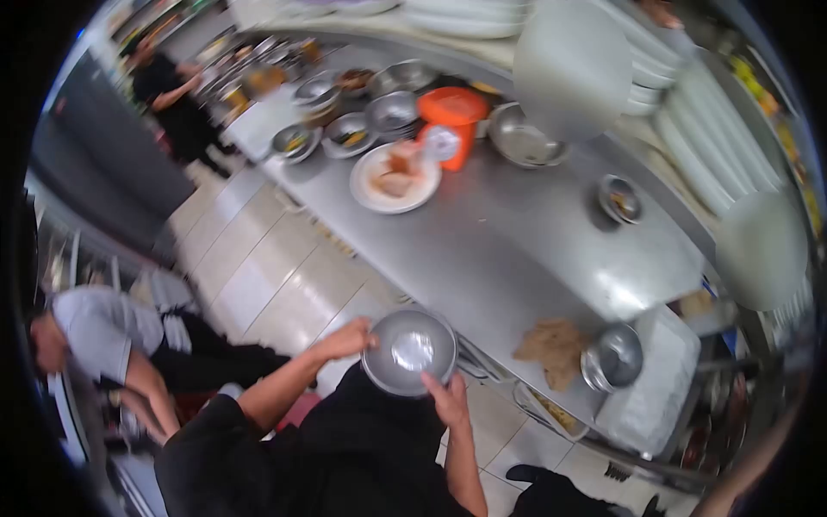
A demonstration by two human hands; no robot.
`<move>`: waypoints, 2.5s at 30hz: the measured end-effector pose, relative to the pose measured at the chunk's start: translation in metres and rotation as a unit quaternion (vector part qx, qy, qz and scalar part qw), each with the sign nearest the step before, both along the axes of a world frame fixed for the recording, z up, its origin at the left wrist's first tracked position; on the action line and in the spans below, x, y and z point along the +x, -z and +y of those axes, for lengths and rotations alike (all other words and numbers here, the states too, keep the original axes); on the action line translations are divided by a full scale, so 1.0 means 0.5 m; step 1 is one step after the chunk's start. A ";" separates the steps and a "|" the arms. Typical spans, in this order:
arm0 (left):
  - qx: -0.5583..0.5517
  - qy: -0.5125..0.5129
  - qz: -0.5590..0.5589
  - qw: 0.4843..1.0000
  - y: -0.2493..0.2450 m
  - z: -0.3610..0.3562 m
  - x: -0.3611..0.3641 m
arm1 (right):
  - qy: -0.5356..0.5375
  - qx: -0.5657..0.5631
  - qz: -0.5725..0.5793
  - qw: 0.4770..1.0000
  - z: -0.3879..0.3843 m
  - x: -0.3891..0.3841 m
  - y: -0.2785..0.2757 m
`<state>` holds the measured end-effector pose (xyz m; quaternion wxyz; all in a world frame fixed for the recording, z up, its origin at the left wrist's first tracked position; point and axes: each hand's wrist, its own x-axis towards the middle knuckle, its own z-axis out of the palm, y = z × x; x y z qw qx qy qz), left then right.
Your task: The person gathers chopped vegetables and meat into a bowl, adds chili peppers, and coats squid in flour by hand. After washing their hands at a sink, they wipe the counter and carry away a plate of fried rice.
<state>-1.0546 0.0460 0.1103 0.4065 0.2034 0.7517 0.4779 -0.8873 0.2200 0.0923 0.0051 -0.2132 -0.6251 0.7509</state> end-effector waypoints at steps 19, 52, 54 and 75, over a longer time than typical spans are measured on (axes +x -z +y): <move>0.127 -0.727 -0.083 0.669 0.242 -0.554 -0.319 | -0.397 0.339 0.181 0.834 -0.469 -0.585 0.169; 0.071 -0.896 -0.198 0.392 0.286 -1.092 -0.683 | -0.404 0.270 0.324 0.812 -1.259 -1.799 0.049; 0.061 -0.885 -0.172 0.427 0.304 -1.163 -0.796 | -0.410 0.308 0.326 0.794 -1.302 -1.909 0.002; 0.217 -0.662 0.046 0.716 -0.041 -1.659 -2.321 | -0.151 0.634 0.306 0.694 -1.544 -3.383 -0.077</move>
